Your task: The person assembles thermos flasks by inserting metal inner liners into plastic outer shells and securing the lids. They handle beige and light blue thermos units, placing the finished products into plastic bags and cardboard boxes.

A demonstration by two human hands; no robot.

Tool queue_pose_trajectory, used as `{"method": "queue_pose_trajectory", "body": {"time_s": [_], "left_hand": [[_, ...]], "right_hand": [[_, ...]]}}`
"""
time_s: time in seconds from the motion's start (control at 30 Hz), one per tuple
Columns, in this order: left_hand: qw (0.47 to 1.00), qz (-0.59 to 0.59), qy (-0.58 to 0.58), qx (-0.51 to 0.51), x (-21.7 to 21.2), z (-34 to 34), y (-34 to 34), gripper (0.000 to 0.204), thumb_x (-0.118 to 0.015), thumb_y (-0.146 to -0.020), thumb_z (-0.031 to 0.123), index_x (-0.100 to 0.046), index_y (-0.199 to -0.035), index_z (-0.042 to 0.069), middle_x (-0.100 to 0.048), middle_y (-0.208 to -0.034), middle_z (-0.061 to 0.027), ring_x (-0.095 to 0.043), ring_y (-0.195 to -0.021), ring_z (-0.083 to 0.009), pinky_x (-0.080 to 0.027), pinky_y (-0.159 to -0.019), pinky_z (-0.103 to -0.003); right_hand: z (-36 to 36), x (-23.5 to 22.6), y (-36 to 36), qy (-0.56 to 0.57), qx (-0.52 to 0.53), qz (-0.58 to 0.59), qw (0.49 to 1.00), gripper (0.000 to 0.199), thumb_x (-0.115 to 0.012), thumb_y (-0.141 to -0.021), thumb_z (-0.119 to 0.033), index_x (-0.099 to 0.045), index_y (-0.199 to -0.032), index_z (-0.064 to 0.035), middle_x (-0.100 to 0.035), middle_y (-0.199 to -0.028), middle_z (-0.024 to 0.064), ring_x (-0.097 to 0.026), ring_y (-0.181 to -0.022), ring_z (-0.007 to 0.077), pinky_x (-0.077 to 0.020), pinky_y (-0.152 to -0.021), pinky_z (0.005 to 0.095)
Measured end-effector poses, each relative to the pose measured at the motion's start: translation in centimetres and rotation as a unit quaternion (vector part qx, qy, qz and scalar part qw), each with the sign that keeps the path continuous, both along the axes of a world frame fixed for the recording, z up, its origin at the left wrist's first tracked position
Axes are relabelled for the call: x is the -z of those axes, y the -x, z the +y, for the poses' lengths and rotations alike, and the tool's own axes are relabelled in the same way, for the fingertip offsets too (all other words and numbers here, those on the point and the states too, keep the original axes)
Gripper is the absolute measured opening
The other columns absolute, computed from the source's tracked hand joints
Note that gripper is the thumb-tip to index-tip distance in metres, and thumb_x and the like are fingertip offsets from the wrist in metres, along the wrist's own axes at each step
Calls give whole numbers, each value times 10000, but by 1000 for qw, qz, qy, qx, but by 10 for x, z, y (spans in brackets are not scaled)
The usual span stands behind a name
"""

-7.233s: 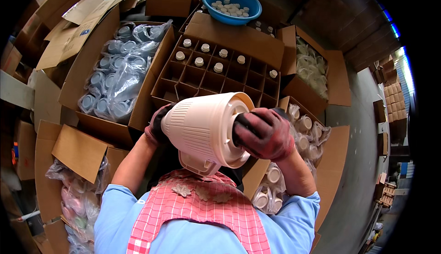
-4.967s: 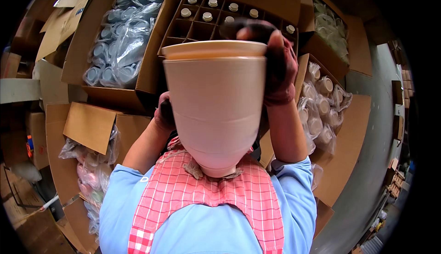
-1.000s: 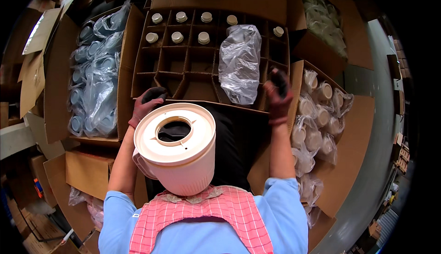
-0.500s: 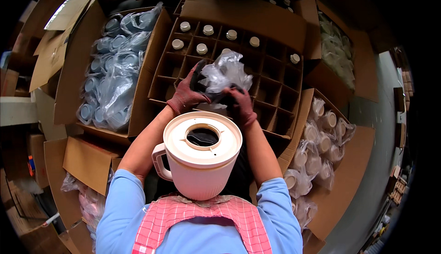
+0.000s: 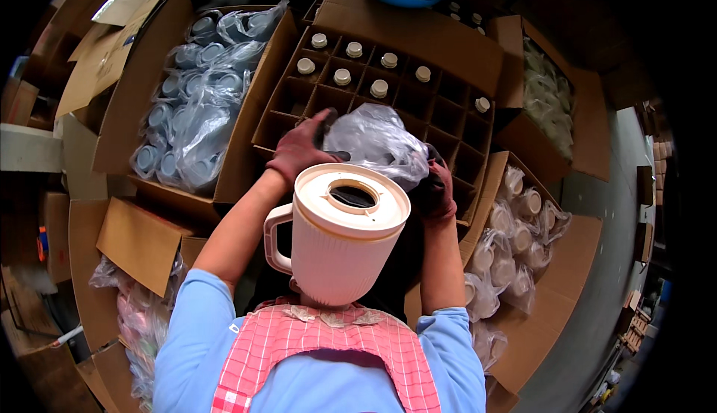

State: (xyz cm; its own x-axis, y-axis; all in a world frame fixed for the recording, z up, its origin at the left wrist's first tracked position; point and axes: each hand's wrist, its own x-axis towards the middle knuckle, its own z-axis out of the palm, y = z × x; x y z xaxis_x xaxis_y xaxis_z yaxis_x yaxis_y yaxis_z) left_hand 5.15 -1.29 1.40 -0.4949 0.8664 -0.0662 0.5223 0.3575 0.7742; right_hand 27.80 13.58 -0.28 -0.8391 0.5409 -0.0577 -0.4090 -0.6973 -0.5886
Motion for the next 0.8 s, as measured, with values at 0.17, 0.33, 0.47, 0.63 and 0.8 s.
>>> {"method": "queue_pose_trajectory", "body": {"time_s": [0.17, 0.33, 0.47, 0.63, 0.8], "left_hand": [[981, 51, 154, -103, 6, -9, 18, 370, -693, -683, 286, -663, -1007, 110, -671, -957, -91, -629, -919, -298, -492, -818, -357], [943, -171, -268, -98, -41, -62, -3, 200, -670, -693, 62, -626, -882, 15, -611, -725, -109, -588, -650, -156, -475, -592, -283], [913, 224, -336, 57, -71, -125, -24, 300, -739, -668, 144, -583, -909, 58, -594, -759, -104, -575, -631, -285, -468, -579, -343], [961, 171, -218, 21, -51, -174, -33, 285, -696, -586, 46, -591, -850, 56, -585, -745, -109, -577, -637, -279, -464, -565, -354], [969, -70, -101, 212, -35, -225, -70, 248, -670, -600, 8, -614, -841, 14, -584, -752, -136, -581, -650, -270, -460, -569, -327]], "right_hand": [[2, -6, -25, -32, 12, 65, 997, 407, -542, -808, -226, -517, -1149, -6, -605, -1081, 138, -589, -985, 248, -478, -865, 365], [-9, 0, -64, -112, -25, -57, 992, 359, -649, -696, -227, -560, -959, 1, -625, -900, 112, -596, -824, 200, -481, -765, 322], [-53, -62, -66, -366, -58, 0, 929, 281, -720, -620, -249, -618, -736, -14, -631, -776, 132, -595, -733, 269, -464, -682, 341], [-102, -78, -73, -568, -176, -147, 790, 211, -652, -551, -67, -621, -759, -63, -619, -753, 121, -589, -758, 339, -463, -699, 373], [-144, -68, -99, -683, -236, -137, 677, 258, -692, -617, -152, -643, -859, -80, -625, -818, 126, -603, -776, 318, -486, -692, 370]]}}
